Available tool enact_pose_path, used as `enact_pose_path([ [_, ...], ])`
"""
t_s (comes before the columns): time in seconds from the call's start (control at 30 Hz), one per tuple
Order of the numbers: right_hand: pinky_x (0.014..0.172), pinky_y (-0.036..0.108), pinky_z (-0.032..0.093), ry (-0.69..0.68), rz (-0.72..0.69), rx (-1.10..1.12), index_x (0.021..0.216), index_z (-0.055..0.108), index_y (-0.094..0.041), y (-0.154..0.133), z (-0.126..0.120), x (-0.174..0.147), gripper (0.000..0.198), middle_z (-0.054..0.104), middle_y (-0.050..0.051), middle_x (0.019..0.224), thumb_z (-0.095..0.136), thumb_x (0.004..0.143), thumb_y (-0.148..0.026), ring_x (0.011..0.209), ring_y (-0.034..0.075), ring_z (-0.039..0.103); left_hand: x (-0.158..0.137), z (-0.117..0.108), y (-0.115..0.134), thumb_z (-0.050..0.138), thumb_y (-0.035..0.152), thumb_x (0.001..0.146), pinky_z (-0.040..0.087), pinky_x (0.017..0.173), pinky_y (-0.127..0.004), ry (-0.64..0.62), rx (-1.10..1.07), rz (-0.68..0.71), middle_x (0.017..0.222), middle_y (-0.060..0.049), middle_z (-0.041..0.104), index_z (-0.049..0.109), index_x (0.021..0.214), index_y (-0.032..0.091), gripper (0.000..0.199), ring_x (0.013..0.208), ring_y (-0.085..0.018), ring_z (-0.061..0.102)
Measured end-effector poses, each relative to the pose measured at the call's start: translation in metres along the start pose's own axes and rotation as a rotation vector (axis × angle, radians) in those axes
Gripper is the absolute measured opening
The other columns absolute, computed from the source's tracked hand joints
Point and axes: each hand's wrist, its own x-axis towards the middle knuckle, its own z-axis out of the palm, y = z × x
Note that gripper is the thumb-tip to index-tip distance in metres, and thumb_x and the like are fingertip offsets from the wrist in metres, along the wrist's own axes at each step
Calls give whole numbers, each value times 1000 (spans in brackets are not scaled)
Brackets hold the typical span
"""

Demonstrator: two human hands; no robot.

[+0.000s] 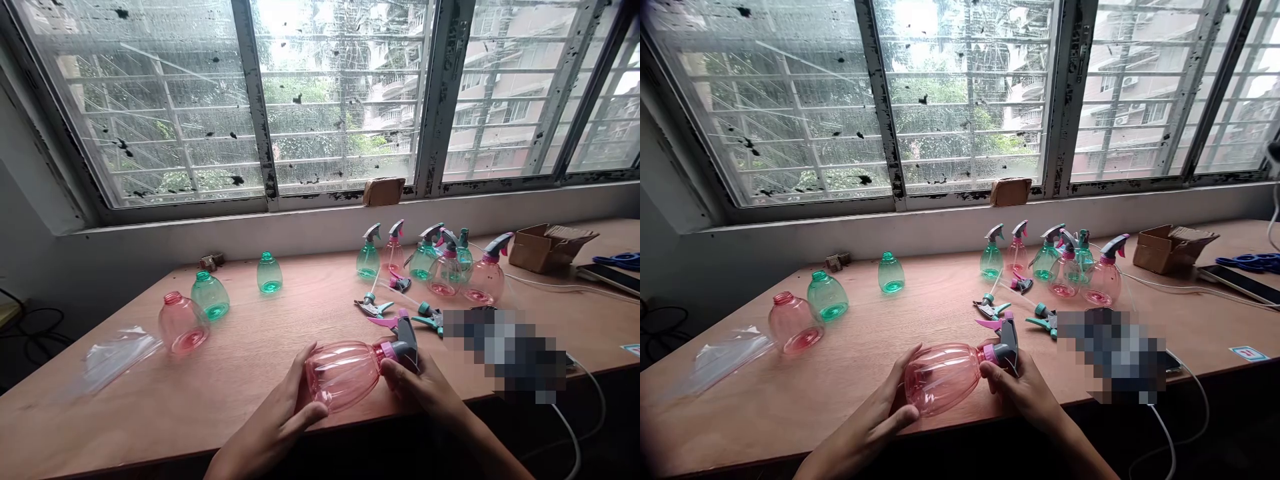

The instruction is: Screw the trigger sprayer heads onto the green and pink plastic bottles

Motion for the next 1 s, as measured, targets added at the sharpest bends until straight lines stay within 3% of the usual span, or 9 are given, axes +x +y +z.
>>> enact_pose_path([
  [0.1,46,25,38,2,3,11,81,62,-18,0,0,0,39,58,-3,57,71,85,-55,46,13,50,-1,-1,3,48,50,102,16,127,-51,10,3,-26,169,-4,21,17,158,34,66,154,-31,21],
  [0.23,46,25,39,-3,4,21,76,60,-18,0,1,0,40,57,-3,56,70,85,-56,46,13,50,0,1,2,67,40,93,25,125,-50,-3,-22,-27,168,-5,24,13,158,35,84,150,-32,33],
  [0.47,46,25,39,-15,0,19,78,60,-18,-1,1,1,38,57,-3,57,70,86,-55,46,13,49,1,1,-1,77,35,86,19,126,-51,4,28,-2,168,-7,24,12,158,34,97,152,-32,27],
  [0.67,46,26,38,-11,-6,-8,73,58,-19,-3,1,0,41,56,-3,56,69,86,-56,47,13,49,-1,-1,3,44,53,102,18,126,-51,22,0,-24,169,-4,22,17,159,31,67,153,-33,23],
  [0.73,47,26,38,-8,-6,-9,72,58,-19,-3,1,0,41,57,-3,56,70,85,-57,47,13,50,-2,-1,5,42,53,103,17,127,-50,32,-3,-47,169,-3,22,18,159,31,65,154,-32,21],
  [0.87,46,26,39,9,15,13,80,62,-19,-4,1,0,40,58,-3,57,70,84,-58,47,14,50,-1,0,6,58,47,97,21,126,-51,16,-18,-42,168,-4,24,17,158,34,75,152,-33,27],
  [1.0,46,26,38,-5,13,10,72,59,-19,-4,2,0,42,57,-3,56,70,84,-58,47,13,50,1,2,1,72,34,89,21,126,-51,25,25,-16,168,-5,24,16,158,35,89,151,-32,29],
])
